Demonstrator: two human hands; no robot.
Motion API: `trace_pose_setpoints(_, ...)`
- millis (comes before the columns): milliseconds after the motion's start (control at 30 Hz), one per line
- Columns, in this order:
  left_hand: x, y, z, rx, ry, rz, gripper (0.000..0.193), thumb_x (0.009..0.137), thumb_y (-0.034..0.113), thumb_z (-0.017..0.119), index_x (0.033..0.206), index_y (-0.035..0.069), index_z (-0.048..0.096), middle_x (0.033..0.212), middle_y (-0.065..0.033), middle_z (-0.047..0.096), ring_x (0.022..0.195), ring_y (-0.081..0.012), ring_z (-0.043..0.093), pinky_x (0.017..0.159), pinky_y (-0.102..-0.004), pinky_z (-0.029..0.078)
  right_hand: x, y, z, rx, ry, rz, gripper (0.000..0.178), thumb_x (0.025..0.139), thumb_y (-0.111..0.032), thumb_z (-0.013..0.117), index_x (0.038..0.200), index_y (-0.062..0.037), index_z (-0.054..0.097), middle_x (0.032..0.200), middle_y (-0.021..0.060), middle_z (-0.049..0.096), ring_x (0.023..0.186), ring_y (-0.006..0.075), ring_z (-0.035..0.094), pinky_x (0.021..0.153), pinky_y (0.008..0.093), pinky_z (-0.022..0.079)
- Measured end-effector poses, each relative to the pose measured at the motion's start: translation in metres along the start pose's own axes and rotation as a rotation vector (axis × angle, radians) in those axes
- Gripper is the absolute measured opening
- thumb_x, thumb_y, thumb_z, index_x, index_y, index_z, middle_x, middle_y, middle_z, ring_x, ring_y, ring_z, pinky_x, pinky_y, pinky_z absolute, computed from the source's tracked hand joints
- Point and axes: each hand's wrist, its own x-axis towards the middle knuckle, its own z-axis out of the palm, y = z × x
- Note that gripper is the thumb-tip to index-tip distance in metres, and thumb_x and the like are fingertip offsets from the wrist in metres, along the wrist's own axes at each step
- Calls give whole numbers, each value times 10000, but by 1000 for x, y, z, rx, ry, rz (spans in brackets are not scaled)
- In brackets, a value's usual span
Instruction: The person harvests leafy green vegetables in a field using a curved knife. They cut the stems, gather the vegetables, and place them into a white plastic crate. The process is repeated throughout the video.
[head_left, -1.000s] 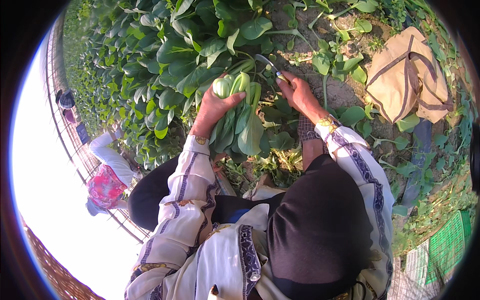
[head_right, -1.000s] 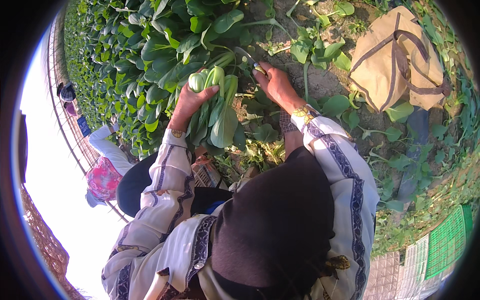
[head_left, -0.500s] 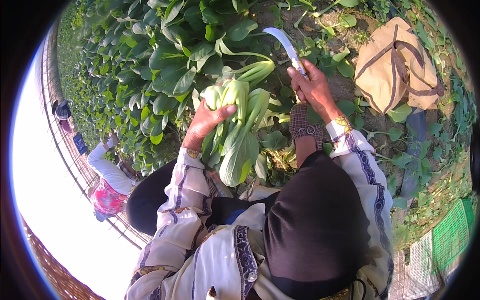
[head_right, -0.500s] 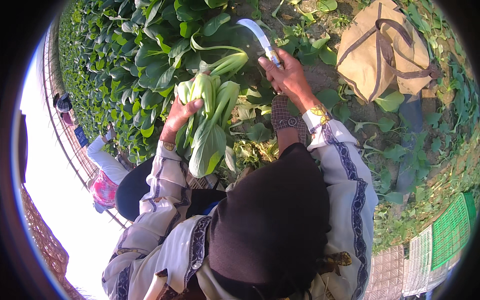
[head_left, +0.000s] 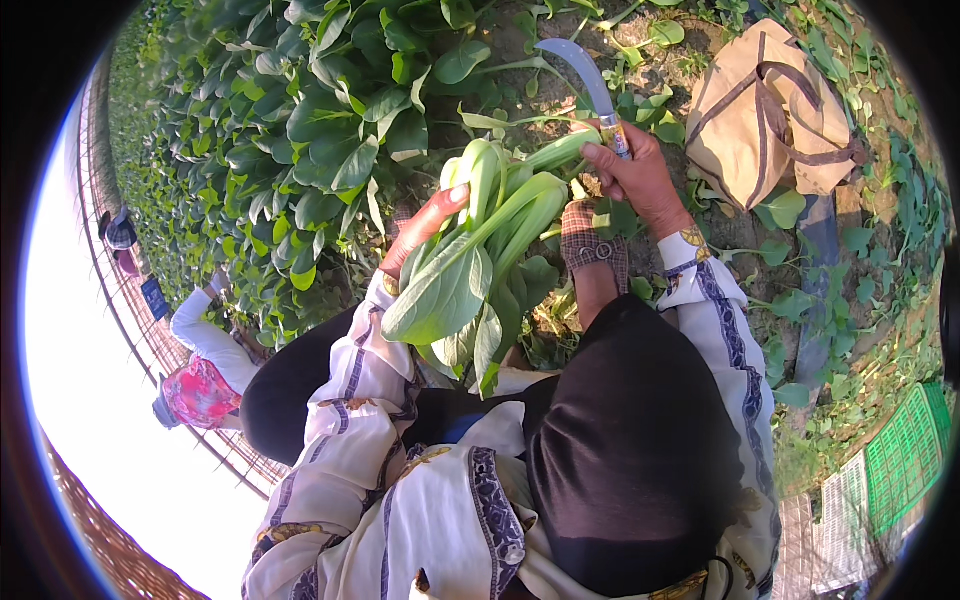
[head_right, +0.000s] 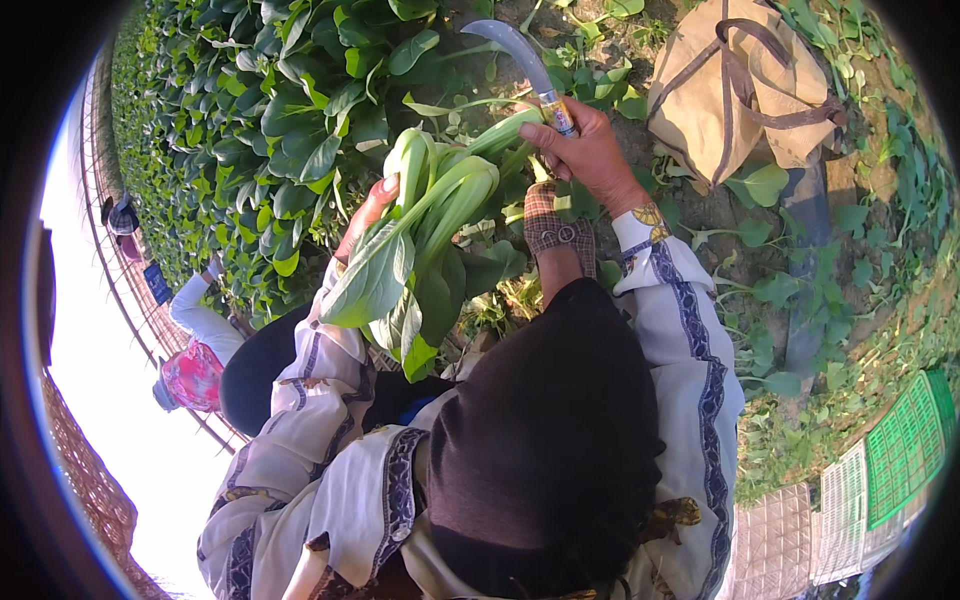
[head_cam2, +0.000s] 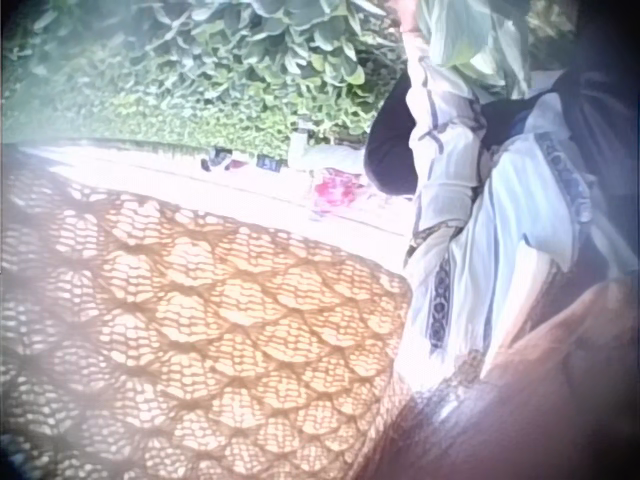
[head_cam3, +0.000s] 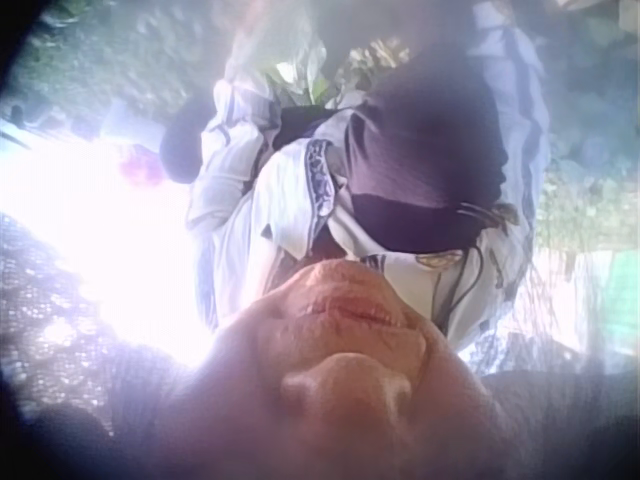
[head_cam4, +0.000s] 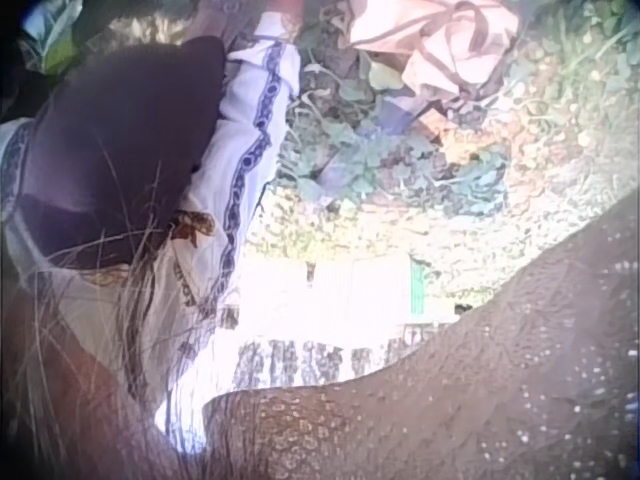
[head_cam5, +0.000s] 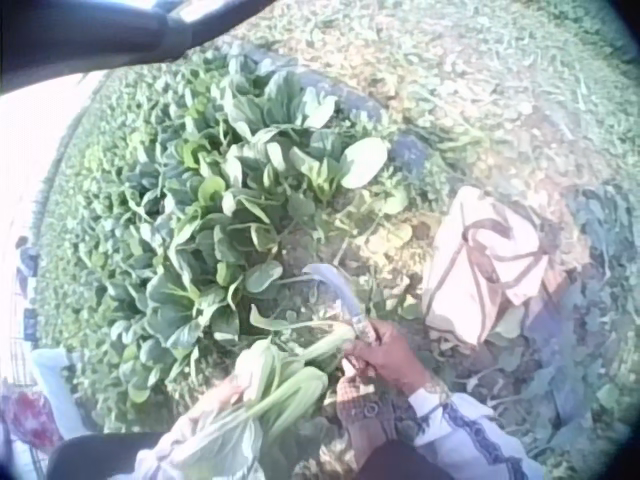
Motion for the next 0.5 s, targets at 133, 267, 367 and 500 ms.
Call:
trace_pose_setpoints(133,9,-2,7,-109,-31,-31,845,710,460,714,1340,30,352,1285,-119,459,1165,-196,452,1015,-318,322,-2,-6,-4,-137,47,-41,403,782,-226,738,1091,-14,588,568,-40,488,420,14,398,369,173,319)
trace_pose_setpoints(267,14,-3,10,-122,1,-21,837,715,461,712,1341,38,352,1286,-116,458,1165,-195,451,1018,-319,319,-1,-10,-18,-256,105,23,360,797,-269,718,1039,-26,606,558,-47,447,408,33,379,369,183,295)
trace_pose_setpoints(367,14,5,-3,166,70,12,894,724,472,718,1378,25,304,1284,-123,474,1164,-217,480,990,-338,383,2,-15,-56,37,270,-39,269,847,-307,656,897,-54,581,535,-45,447,380,41,361,357,190,269)
trace_pose_setpoints(500,28,2,-15,240,152,73,734,757,313,746,1338,46,385,1252,-60,500,1141,-170,479,995,-315,360,3,-39,-59,500,-129,-31,246,947,-265,490,944,-30,561,491,-49,437,327,14,317,327,177,310)
